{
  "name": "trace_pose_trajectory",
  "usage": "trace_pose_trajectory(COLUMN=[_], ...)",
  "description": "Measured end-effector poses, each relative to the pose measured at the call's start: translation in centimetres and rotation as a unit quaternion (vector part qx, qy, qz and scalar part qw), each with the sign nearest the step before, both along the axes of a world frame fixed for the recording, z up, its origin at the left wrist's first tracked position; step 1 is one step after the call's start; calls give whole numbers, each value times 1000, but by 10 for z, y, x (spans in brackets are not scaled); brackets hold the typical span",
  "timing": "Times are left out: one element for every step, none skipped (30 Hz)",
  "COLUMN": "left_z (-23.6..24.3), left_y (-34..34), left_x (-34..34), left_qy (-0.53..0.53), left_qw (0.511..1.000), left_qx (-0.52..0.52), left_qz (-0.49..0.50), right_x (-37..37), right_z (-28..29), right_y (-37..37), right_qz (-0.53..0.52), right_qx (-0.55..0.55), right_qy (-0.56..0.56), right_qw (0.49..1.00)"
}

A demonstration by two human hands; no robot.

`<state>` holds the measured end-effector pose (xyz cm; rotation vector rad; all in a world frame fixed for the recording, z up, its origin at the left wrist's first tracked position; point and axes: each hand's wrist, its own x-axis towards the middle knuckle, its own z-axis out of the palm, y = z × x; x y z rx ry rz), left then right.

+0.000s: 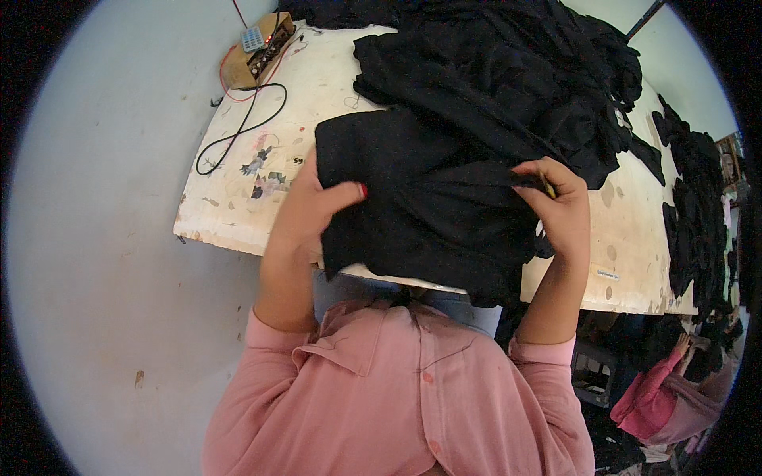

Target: The person uses small scissors to cut a black fabric garment on a worktable, repeatedly trimming edges and small sections. The person repositions the garment several times to access different areas and continues cutting along seams and edges.

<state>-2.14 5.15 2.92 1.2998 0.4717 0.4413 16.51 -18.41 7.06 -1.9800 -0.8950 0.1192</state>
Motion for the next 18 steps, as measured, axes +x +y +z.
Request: trace_pose_trajectory(left_z=[3,7,11,15,16,17,17,18,20,23,28,32,38,44,51,59,65,72], left_y=[4,7,7,4,-3,-16,-30,-37,-41,-40,-36,-27,-17,-5,7,18,24,30], left_x=[5,10,16,23,28,31,33,40,44,49,51,52,52,49,45,42,38,38], left_qy=[18,46,101,88,31,-42,-103,-84,-79,-47,-48,-74,-74,-138,-186,-215,-215,-216], left_qw=[991,963,917,839,830,844,848,843,822,836,899,939,972,978,978,972,971,967], left_qx=[122,242,350,468,468,487,498,524,563,546,435,337,221,152,67,73,84,111], left_qz=[46,105,163,265,302,222,148,89,35,23,-5,-8,-12,-36,-64,-65,-67,-82], right_x=[2,3,3,2,2,1,0,1,3,7,12,17,23,28,34,36,38,43], right_z=[0,1,2,4,5,8,13,18,23,29,33,36,37,37,35,31,27,26], right_y=[-1,-1,1,5,11,17,21,25,28,30,31,29,28,24,24,22,20,21], right_qz=[46,65,57,68,57,68,59,75,121,142,149,168,186,212,240,261,266,290], right_qx=[40,61,66,82,83,110,109,134,187,239,223,215,207,152,95,53,16,-10], right_qy=[18,50,93,84,85,79,91,95,92,125,109,96,83,111,111,130,143,38], right_qw=[998,995,992,991,991,988,988,984,971,952,957,957,957,959,960,955,953,956])
